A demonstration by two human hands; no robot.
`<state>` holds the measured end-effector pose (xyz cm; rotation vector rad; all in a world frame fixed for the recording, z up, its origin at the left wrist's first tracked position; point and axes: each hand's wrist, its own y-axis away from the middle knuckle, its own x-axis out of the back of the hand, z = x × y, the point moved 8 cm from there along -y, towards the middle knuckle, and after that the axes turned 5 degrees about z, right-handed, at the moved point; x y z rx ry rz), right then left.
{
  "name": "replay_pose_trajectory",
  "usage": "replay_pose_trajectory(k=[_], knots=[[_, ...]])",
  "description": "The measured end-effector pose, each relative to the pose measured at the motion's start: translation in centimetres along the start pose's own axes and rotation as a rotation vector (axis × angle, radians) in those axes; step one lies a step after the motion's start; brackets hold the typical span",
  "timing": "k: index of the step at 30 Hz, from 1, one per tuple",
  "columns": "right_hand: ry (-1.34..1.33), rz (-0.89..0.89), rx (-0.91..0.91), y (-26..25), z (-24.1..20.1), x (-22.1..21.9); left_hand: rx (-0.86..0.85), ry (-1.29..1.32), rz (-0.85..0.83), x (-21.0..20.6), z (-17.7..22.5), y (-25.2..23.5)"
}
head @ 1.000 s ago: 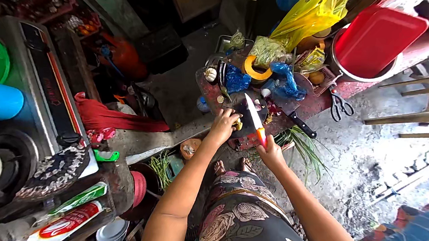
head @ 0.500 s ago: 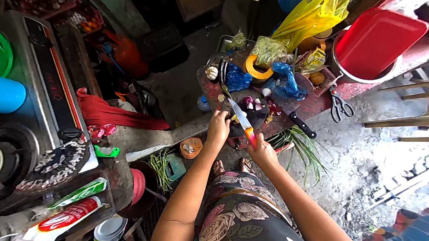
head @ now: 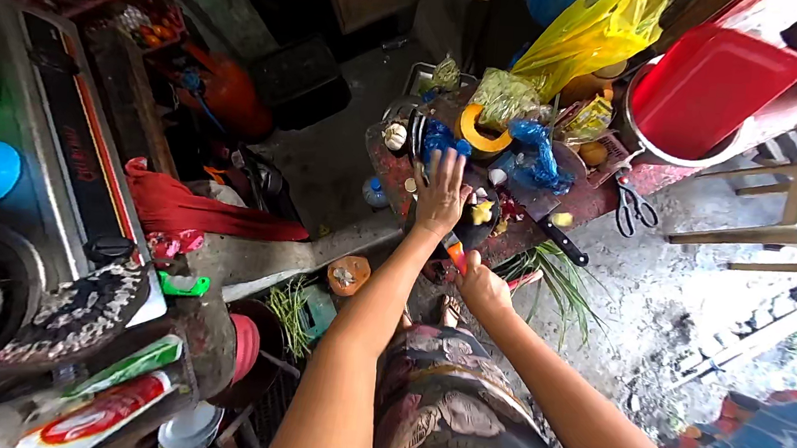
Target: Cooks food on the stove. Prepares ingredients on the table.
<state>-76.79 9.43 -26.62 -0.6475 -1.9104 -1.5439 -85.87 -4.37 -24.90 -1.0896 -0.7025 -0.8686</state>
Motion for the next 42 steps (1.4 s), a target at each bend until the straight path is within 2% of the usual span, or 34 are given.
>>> replay_pose_trajectory(k=[3, 7, 10, 13, 15, 17, 20, 22, 23, 28, 31, 34, 37, 39, 42], knots=[[-0.021, 0.004, 0.021, 0.0, 0.4, -0.4, -0.018, 0.071, 0.005, -0.2, 0.1, 0.2], [-0.218, -0.009, 0.116, -0.5, 1.4, -0.5, 0.193, 0.211, 0.095, 4.1, -1.8, 0.1], [-0.441, 0.069, 0.187, -0.8, 4.1, -0.7, 0.305, 0.272, 0.154, 7.3, -2.2, 2.4], [-0.644, 0.201, 0.267, 0.3, 6.7, -1.0, 0.248, 0.320, 0.116, 6.7, -0.9, 5.6], [-0.769, 0.305, 0.296, 1.4, 8.8, -1.2, 0.170, 0.352, -0.057, 4.9, 1.9, 6.1], [-0.865, 0.376, 0.286, 2.2, 10.8, -2.2, 0.004, 0.316, -0.265, 2.6, 5.7, 5.7], [-0.940, 0.409, 0.224, 2.9, 12.8, -3.5, -0.222, 0.158, -0.399, -0.3, 9.6, 4.3], [-0.985, 0.421, 0.193, 3.5, 13.8, -4.4, -0.222, 0.029, -0.575, -2.3, 10.6, 3.5], [-1.021, 0.415, 0.180, 3.9, 14.2, -5.0, -0.219, -0.008, -0.610, -3.1, 10.8, 3.2], [-1.259, 0.345, 0.109, 4.7, 15.8, -8.2, -0.246, -0.028, -0.409, -3.8, 10.5, 2.4], [-1.379, 0.311, 0.110, 5.0, 16.4, -9.4, -0.103, 0.076, -0.329, -1.3, 10.0, 1.7], [-1.295, 0.291, 0.184, 5.1, 16.6, -9.8, 0.259, 0.258, -0.481, 1.3, 6.9, 2.5], [-1.178, 0.249, 0.261, 5.1, 16.0, -9.7, 0.600, 0.419, -0.586, 1.2, 2.1, 5.1], [-1.172, 0.225, 0.271, 5.1, 15.3, -10.2, 0.653, 0.361, -0.650, 1.2, 0.3, 6.2], [-1.161, 0.200, 0.234, 5.3, 13.5, -10.4, 0.540, 0.254, -0.581, 2.0, 0.0, 5.6]])
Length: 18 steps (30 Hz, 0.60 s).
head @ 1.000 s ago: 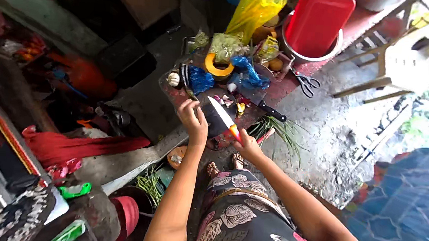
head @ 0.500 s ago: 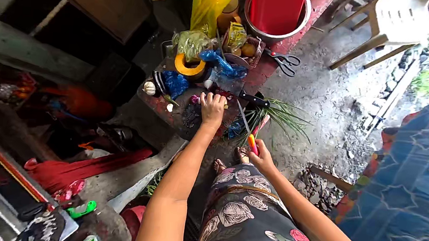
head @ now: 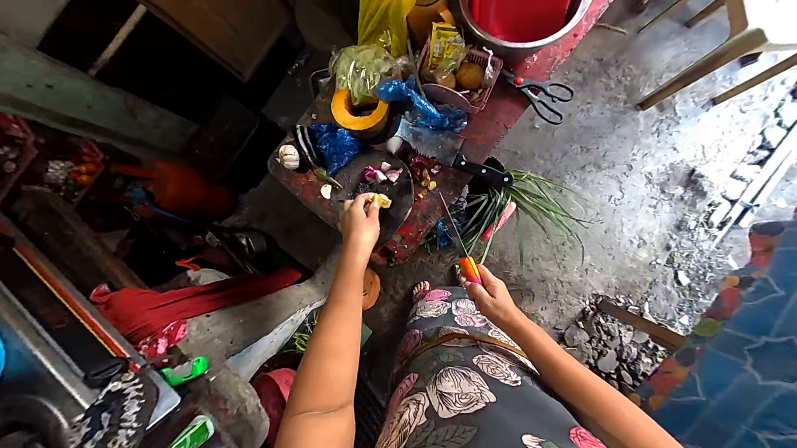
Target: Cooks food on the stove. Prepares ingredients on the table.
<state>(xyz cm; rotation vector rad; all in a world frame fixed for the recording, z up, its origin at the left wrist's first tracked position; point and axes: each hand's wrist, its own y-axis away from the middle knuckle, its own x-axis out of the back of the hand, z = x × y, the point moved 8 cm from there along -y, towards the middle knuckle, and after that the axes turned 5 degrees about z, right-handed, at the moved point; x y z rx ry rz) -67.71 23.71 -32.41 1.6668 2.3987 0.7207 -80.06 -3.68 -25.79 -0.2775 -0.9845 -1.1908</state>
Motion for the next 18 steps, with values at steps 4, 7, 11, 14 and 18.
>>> replay_pose_trajectory(k=[4, 7, 11, 14, 18], knots=[[0.180, 0.031, 0.052, -0.6, -4.1, -2.5, -0.241, -0.016, 0.093, 0.5, 1.3, -0.1], [0.283, 0.096, 0.032, -1.8, -7.4, -4.1, -0.351, -0.032, 0.052, 0.5, 1.8, -0.1], [0.328, 0.167, -0.066, -4.5, -9.0, -5.9, -0.364, -0.093, -0.050, 0.7, 1.4, 0.0], [0.328, 0.265, -0.090, -6.0, -9.3, -7.0, -0.489, -0.152, -0.090, 0.6, 1.6, 0.2], [0.215, 0.377, -0.148, -4.9, -8.6, -6.9, -0.694, -0.307, -0.179, -0.7, 2.7, 1.2]])
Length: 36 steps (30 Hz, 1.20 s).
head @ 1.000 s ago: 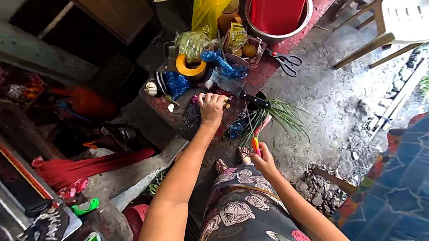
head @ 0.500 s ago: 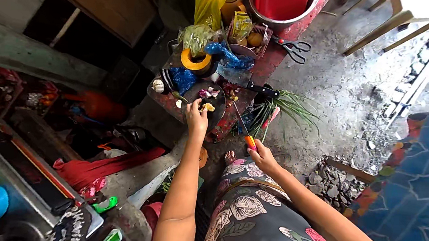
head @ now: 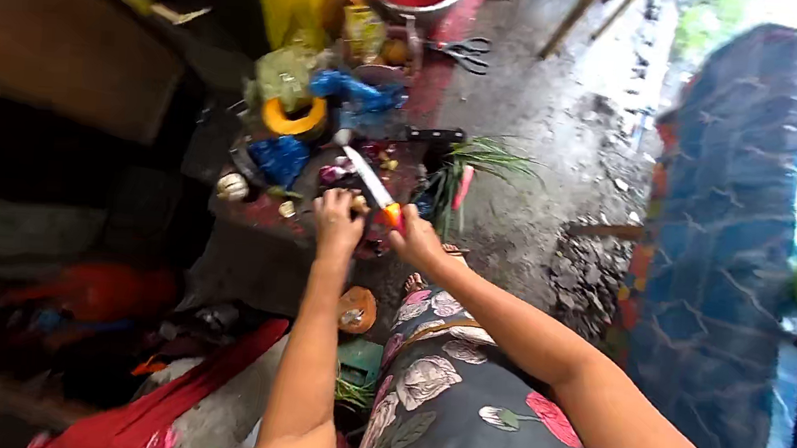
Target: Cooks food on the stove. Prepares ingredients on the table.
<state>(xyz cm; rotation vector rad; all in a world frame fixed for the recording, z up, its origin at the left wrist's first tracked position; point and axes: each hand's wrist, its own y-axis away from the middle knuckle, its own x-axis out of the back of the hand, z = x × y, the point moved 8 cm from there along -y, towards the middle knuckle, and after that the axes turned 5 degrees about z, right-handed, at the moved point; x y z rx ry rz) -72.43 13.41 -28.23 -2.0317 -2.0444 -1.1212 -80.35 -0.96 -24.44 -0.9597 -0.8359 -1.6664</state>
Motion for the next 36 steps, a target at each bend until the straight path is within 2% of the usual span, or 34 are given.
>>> replay_pose_trajectory(k=[4, 9, 14, 17, 20, 24, 26, 29, 32, 34, 36], knots=[[-0.099, -0.029, 0.033, 1.4, 0.7, -0.6, -0.022, -0.037, -0.062, 0.7, -1.3, 0.4], [-0.053, -0.055, 0.042, 1.7, 1.3, -1.4, -0.086, 0.045, -0.018, 1.4, -3.0, 1.5], [0.014, -0.075, 0.071, 1.4, 0.2, -1.6, 0.027, 0.088, 0.060, 2.2, -4.0, 1.7], [0.042, -0.111, 0.028, 1.3, -0.3, -0.8, 0.060, 0.128, 0.064, 1.7, -3.8, 1.9], [0.151, -0.120, 0.023, 1.1, -0.9, -0.3, 0.184, 0.227, 0.069, 2.7, -4.8, 2.0], [0.337, -0.129, 0.125, 1.0, -2.5, -0.8, 0.249, 0.328, 0.344, 5.7, -6.3, 2.1], [0.424, -0.168, 0.149, 0.9, -3.2, -1.4, 0.228, 0.317, 0.462, 6.8, -5.9, 1.8], [0.549, -0.218, 0.127, 0.0, -3.4, -2.4, 0.061, 0.267, 0.622, 8.4, -3.7, 0.3], [0.617, -0.239, 0.079, -0.3, -3.2, -2.8, -0.116, 0.224, 0.701, 11.6, 0.2, -1.5], [0.655, -0.259, 0.045, -0.3, -2.9, -2.9, -0.209, 0.174, 0.815, 14.4, 3.2, -1.8], [0.671, -0.257, 0.047, -0.5, -2.9, -2.9, -0.271, 0.117, 0.899, 15.1, 5.1, -2.1]])
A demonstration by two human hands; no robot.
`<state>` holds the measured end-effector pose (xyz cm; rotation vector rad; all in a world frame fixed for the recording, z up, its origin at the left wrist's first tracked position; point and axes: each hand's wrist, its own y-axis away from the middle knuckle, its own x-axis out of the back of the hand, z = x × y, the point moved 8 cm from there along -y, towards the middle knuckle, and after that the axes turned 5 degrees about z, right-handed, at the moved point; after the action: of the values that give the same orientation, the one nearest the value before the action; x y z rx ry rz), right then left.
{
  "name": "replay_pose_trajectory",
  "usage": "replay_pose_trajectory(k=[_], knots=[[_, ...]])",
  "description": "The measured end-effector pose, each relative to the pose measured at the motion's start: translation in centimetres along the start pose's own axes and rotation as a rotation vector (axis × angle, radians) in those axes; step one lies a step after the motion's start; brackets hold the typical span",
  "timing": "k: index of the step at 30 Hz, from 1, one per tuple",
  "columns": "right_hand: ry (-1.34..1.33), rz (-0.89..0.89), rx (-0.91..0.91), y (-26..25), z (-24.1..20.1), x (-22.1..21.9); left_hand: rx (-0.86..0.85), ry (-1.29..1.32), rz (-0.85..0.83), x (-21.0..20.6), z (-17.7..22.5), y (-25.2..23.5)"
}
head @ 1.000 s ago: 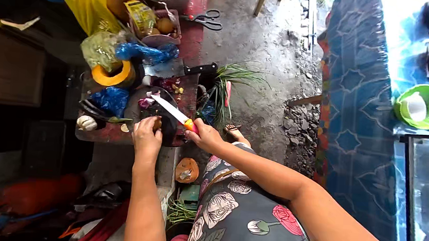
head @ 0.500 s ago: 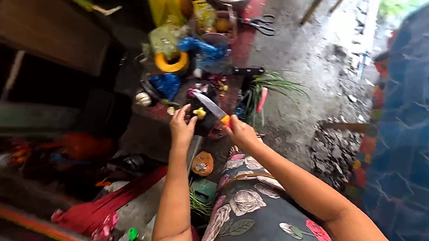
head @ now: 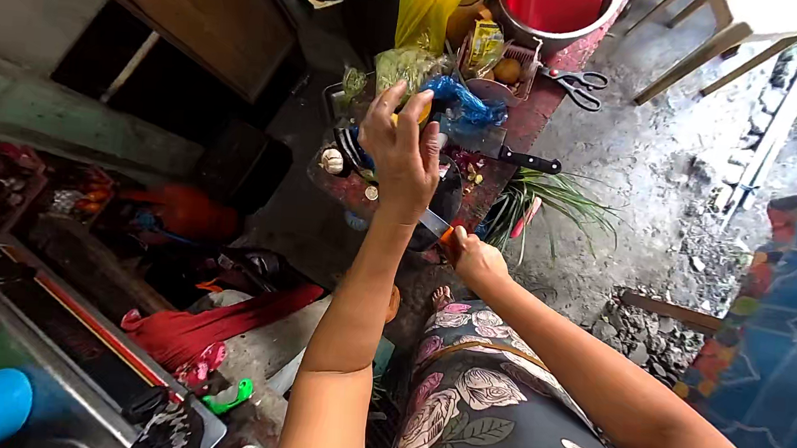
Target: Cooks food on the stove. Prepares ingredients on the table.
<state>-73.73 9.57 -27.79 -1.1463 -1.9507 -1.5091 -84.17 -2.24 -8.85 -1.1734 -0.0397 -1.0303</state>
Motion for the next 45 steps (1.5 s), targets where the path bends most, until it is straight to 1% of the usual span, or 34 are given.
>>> replay_pose_trajectory(k=[1, 2, 4, 5, 6, 7, 9, 11, 13, 15, 16, 17, 19, 21, 22, 24, 25, 27, 29, 31, 33, 35, 37, 39, 42, 45], knots=[[-0.001, -0.006, -0.002, 0.0, -0.1, 0.2, -0.037, -0.040, -0.005, -1.1, 0.0, 0.8], [-0.005, -0.008, 0.003, 0.0, -0.2, 0.3, -0.061, -0.088, -0.049, -3.2, -1.0, 2.8], [0.005, -0.018, 0.019, 0.2, -0.3, 0.1, -0.047, -0.166, -0.197, -7.6, -4.4, 9.0], [0.011, -0.022, 0.025, -0.1, -0.5, 0.4, -0.026, -0.201, -0.256, -8.9, -5.6, 10.5], [0.007, -0.024, 0.021, -0.2, -0.5, 0.6, -0.035, -0.222, -0.286, -9.7, -6.3, 11.1], [0.006, -0.031, 0.014, 0.0, -0.3, 0.2, -0.048, -0.229, -0.314, -9.9, -6.2, 11.8], [0.009, -0.028, 0.021, 0.1, -0.3, 0.3, -0.050, -0.220, -0.336, -9.9, -6.0, 11.5], [0.004, -0.030, 0.032, 0.2, -0.5, 0.7, -0.030, -0.185, -0.304, -9.0, -5.1, 9.4], [-0.009, -0.042, 0.024, 0.3, -0.4, 1.0, -0.021, -0.127, -0.187, -6.3, -2.4, 5.1], [-0.003, -0.061, 0.007, 0.3, -0.1, 0.4, -0.033, -0.102, -0.045, -3.9, -0.4, 2.5], [0.001, -0.055, 0.012, 0.2, -0.1, 0.4, -0.037, -0.111, -0.016, -4.1, -0.6, 2.8], [0.000, -0.037, 0.029, 0.0, -0.1, 0.3, -0.049, -0.133, -0.034, -5.5, -1.6, 4.4], [0.011, -0.019, 0.062, -0.1, -0.3, 0.2, -0.072, -0.195, -0.180, -8.9, -4.5, 9.4], [0.001, -0.010, 0.069, -0.3, -0.2, 0.7, -0.097, -0.210, -0.267, -10.7, -5.2, 10.4], [-0.027, -0.022, 0.081, 0.0, -0.1, 0.0, -0.094, -0.200, -0.298, -10.5, -5.2, 11.2], [-0.182, -0.080, 0.124, -0.4, -0.3, 0.2, -0.029, -0.124, -0.300, -9.7, -5.7, 9.8], [-0.322, -0.119, 0.148, -0.4, -0.2, 0.3, 0.050, -0.078, -0.298, -8.8, -6.0, 8.7], [-0.592, -0.212, 0.156, 0.0, 0.2, 0.5, 0.276, -0.010, -0.289, -5.7, -6.6, 7.0], [-0.816, -0.273, 0.141, 0.7, 0.8, -0.1, 0.459, -0.011, -0.280, -2.3, -7.1, 8.0], [-0.900, -0.255, 0.134, 1.0, 1.3, 0.4, 0.557, -0.026, -0.413, -1.0, -6.8, 10.6], [-0.780, -0.179, 0.144, 0.8, 1.9, 0.9, 0.588, -0.034, -0.547, -1.8, -6.3, 13.9], [-0.577, -0.102, 0.178, 0.6, 2.2, 1.1, 0.551, -0.053, -0.577, -2.6, -6.0, 15.8], [-0.400, -0.061, 0.206, 0.9, 2.0, 1.6, 0.448, -0.076, -0.517, -2.6, -6.1, 15.9], [-0.255, -0.063, 0.220, 1.6, 1.4, 2.0, 0.373, -0.088, -0.454, -2.2, -6.4, 15.6], [-0.042, -0.074, 0.205, 2.4, 0.3, 2.6, 0.322, -0.069, -0.400, -1.7, -7.0, 15.6], [0.122, -0.036, 0.193, 2.9, -0.4, 3.4, 0.261, -0.048, -0.368, -1.7, -7.0, 15.6]])
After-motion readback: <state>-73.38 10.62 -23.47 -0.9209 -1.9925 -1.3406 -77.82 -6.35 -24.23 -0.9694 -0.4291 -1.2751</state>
